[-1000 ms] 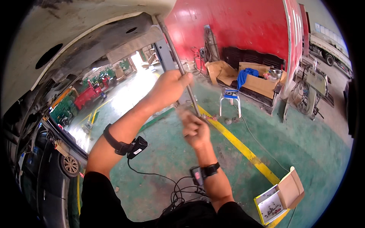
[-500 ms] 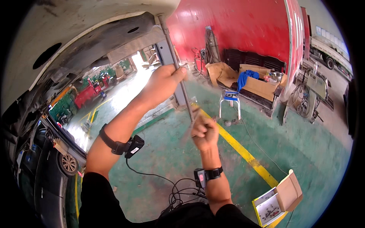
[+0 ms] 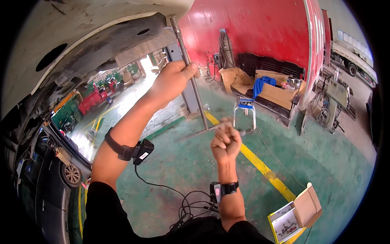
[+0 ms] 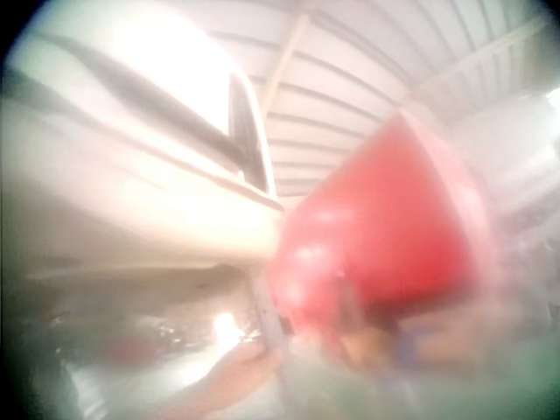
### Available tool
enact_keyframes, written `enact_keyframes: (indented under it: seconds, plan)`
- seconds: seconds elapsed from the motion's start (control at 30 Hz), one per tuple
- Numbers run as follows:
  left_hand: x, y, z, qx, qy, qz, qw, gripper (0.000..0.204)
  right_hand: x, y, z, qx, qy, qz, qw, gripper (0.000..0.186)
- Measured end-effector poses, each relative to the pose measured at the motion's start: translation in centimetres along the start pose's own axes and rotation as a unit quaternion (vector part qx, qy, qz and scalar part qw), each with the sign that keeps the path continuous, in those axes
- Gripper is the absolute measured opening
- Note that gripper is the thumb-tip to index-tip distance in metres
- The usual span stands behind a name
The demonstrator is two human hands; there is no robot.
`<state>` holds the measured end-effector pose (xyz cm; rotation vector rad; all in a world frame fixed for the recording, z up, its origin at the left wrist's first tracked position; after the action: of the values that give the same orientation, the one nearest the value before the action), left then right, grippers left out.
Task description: The person uses a T-handle socket wrench to unscrew fasteners from the underside of a vehicle on a lift, then removes a plastic underbody panel by hand and places fasteners into a box.
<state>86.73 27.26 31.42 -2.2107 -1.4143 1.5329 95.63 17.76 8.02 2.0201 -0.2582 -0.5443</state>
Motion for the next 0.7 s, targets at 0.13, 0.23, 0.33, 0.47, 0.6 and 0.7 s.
enact_keyframes:
  seconds: [0.13,0.23,0.33,0.47,0.6,0.7]
  plan:
    - [-0.3,-0.1,-0.5,-0.008,-0.002,-0.003,1.0,0.036,-0.7,-2.0,1.2,0.429,0.121,0.046,0.894,0.024]
    - [-0.1,-0.1,-0.7,-0.01,-0.003,0.016,1.0,0.037,-2.3,-1.0,2.0,0.04,0.284,0.425,0.859,0.026]
    - [-0.6,-0.1,-1.0,-0.009,-0.003,0.03,0.999,0.038,-1.4,-0.4,-0.1,-0.108,0.132,0.256,0.951,0.022]
    - [-1.3,0.3,-1.6,-0.001,0.004,0.034,0.999,0.038,1.1,-3.5,1.3,0.017,-0.011,0.091,0.996,0.027]
    - [-1.3,0.0,-1.5,0.017,-0.007,0.077,0.997,0.038,-1.6,-1.8,1.8,-0.106,0.066,0.235,0.964,0.051]
    - [-1.3,0.1,-2.1,0.012,0.003,0.075,0.997,0.037,-1.3,-1.3,1.4,0.167,0.169,0.236,0.942,0.076]
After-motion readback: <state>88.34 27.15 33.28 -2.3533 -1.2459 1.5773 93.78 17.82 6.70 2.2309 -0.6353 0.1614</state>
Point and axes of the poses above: each hand's wrist, its own z-axis away from the middle knuckle, its own y-axis out of the palm, x = y × z, the point moved 1 cm from there along -z, towards the middle knuckle, and after that the axes turned 3 degrees about z, right-handed, at the moved point
